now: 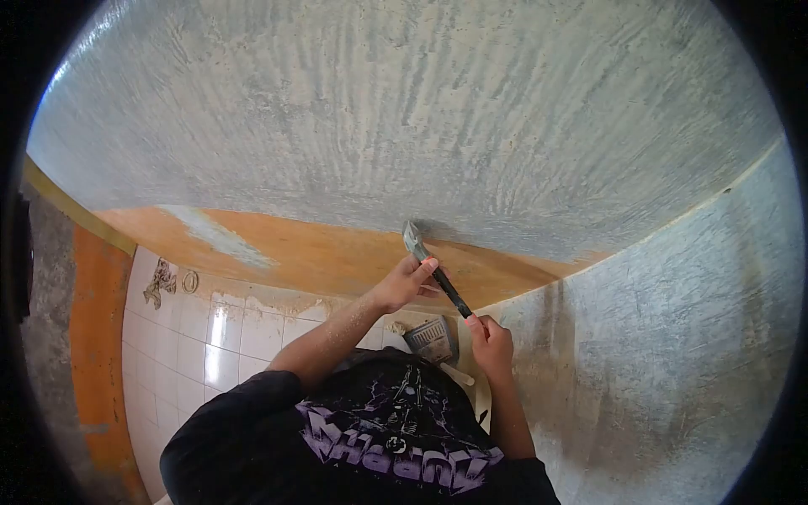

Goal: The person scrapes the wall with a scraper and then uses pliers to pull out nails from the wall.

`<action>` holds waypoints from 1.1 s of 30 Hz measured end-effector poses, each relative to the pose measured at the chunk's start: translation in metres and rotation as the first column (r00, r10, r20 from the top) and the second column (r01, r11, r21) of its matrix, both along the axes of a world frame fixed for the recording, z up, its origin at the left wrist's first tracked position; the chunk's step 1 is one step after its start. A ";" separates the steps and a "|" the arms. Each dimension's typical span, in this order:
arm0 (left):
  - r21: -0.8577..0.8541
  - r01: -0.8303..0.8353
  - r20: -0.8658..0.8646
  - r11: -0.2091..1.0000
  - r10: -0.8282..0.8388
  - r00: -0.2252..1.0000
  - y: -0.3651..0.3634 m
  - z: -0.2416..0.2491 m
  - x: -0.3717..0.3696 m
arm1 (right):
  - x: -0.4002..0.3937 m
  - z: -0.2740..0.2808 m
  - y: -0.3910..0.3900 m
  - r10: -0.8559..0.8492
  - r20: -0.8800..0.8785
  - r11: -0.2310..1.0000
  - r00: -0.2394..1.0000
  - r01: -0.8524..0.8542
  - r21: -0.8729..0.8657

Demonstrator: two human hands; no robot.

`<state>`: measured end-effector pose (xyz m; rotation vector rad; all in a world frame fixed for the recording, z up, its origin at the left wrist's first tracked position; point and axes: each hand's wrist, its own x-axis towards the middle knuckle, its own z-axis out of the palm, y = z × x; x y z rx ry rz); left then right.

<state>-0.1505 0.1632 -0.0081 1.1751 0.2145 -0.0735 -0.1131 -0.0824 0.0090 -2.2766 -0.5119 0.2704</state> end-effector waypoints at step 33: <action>0.044 0.050 0.010 0.998 -0.051 0.999 0.013 0.003 -0.009 | -0.012 0.004 0.007 -0.036 0.000 0.999 0.999 0.036 0.008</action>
